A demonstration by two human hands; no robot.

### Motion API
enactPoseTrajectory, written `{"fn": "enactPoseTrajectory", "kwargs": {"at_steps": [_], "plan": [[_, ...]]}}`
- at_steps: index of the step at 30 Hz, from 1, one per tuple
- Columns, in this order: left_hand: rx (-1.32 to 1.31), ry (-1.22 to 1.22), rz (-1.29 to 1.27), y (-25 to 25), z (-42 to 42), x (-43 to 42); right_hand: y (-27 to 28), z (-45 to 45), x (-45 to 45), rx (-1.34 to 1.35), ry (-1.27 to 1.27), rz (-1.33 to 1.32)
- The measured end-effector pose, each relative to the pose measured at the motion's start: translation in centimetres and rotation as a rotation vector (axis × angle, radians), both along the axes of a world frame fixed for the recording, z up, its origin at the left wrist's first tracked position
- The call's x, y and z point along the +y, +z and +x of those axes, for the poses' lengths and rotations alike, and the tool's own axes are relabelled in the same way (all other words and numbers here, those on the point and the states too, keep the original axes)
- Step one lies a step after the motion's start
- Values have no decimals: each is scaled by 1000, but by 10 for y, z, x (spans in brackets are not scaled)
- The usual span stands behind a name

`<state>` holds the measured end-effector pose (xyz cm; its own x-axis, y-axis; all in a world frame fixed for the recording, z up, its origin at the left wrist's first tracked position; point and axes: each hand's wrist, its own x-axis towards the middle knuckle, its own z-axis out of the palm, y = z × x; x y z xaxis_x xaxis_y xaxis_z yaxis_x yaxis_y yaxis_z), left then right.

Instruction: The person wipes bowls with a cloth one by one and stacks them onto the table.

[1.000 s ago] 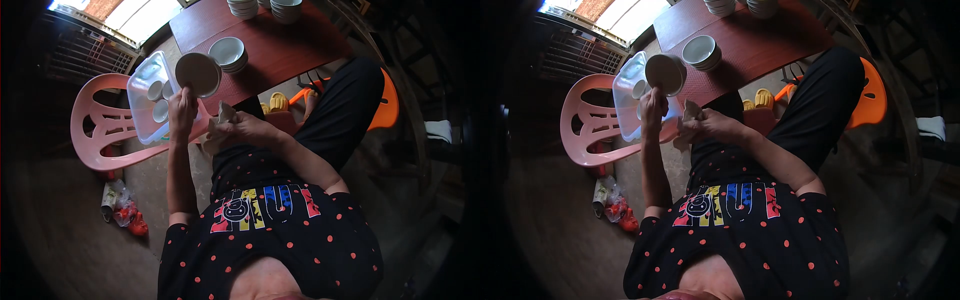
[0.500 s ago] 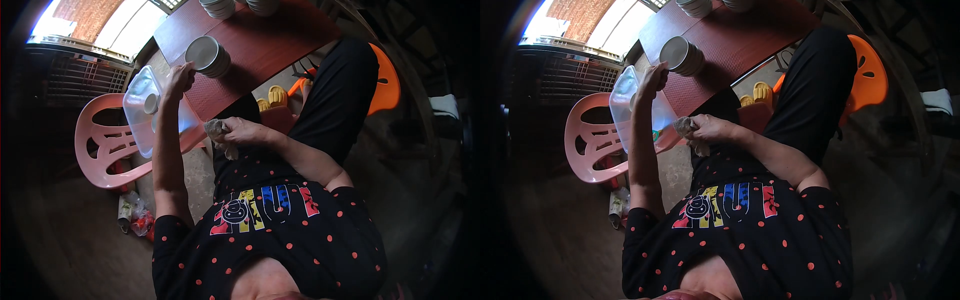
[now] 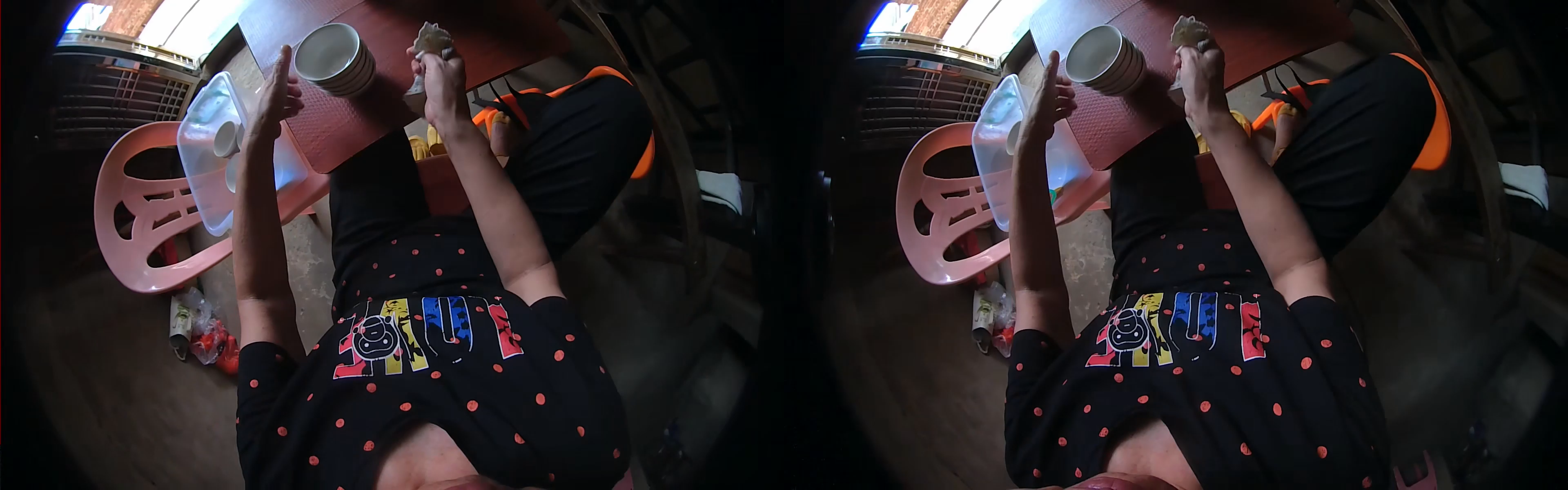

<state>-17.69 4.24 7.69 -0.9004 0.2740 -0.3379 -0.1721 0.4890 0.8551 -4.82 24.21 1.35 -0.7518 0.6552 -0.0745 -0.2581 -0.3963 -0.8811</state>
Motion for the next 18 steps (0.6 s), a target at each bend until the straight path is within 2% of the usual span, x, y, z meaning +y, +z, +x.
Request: {"fn": "enactPoseTrajectory", "kwargs": {"at_steps": [2, 3, 5, 6, 7, 8, 9, 10, 12, 14, 16, 18], "plan": [[-160, 91, 156, -22, -9, -1, -6, -17, 8, -72, 105, -24], [-251, 156, 250, -22, 0, 8, 6, -17, 5, -214, 224, 42], [-485, 52, 514, -16, 12, 11, 32, -8, -1, -558, 354, 145], [-561, 38, 603, -21, 10, 13, 26, -12, 2, -603, 499, 211], [-663, 29, 744, -39, -1, 11, 5, -18, 1, -572, 471, 190], [-668, 23, 754, -41, -5, 14, -23, -25, -5, -540, 446, 169], [-681, -23, 775, -42, -5, 15, -42, -29, -14, -387, 361, 104], [-690, -68, 795, -40, -4, 16, -46, -28, -14, -390, 360, 111], [-670, -10, 714, -28, -1, 31, -36, -27, -14, -402, 321, 121], [-662, -67, 686, -28, -8, 43, -30, -29, -3, -408, 303, 37], [-665, -125, 696, -32, -18, 61, -26, -38, 8, -391, 175, 56], [-662, -118, 689, -30, -26, 85, -32, -45, 32, -422, 190, 111]]}}
